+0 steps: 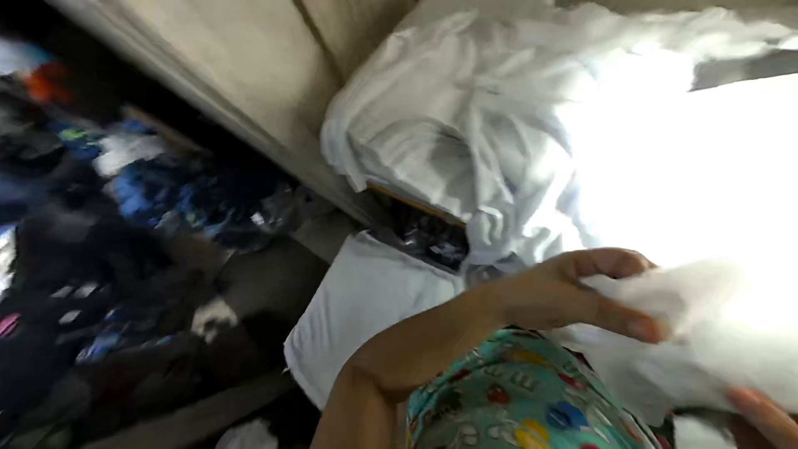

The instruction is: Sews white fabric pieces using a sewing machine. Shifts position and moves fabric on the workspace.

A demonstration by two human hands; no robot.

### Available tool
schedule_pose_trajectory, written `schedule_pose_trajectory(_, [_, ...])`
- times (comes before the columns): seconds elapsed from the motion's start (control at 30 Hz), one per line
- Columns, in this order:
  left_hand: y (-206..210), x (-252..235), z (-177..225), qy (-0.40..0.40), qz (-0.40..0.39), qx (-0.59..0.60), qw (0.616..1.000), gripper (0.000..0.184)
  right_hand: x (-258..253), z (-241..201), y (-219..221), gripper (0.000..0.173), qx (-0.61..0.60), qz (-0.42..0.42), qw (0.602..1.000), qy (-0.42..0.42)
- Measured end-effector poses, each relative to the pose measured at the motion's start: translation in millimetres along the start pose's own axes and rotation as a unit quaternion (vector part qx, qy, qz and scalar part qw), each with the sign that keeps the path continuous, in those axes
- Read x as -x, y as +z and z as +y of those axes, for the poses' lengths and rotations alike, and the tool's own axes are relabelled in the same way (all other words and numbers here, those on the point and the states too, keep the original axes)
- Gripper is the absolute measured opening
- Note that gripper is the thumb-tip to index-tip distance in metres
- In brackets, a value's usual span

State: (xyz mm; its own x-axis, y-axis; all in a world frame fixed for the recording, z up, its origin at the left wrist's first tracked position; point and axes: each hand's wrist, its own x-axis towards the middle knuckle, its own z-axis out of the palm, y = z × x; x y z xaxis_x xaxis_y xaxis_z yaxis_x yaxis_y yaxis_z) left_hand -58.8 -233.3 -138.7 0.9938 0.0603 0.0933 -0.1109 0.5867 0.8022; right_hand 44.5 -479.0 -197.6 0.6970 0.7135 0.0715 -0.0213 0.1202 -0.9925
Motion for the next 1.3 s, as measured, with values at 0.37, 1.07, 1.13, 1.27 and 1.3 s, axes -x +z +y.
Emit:
schedule_pose_trajectory(0.37, [-19,10,-55,-0.118,-0.092,0.198,0.969,0.047,18,10,20,0.026,-0.123,0.033,0.991,0.028])
schedule_pose_trajectory(1.07, [5,41,-63,-0.107,0.015,0.042,0.993,0.033,35,1,32,0.028,-0.16,-0.031,0.98,0.11])
schedule_pose_trajectory(1.13, [-3,27,-44,0.052,-0.019,-0.104,0.993,0.022,34,-2,32,0.024,-0.154,-0.046,0.981,0.106])
schedule_pose_trajectory(1.27, [-3,12,-13,0.187,-0.112,-0.29,0.932,0.012,31,-3,34,0.018,-0.17,-0.05,0.978,0.108])
schedule_pose_trajectory(1.3, [0,14,-16,0.185,-0.133,-0.334,0.915,0.01,31,-3,34,0.018,-0.172,-0.053,0.977,0.111])
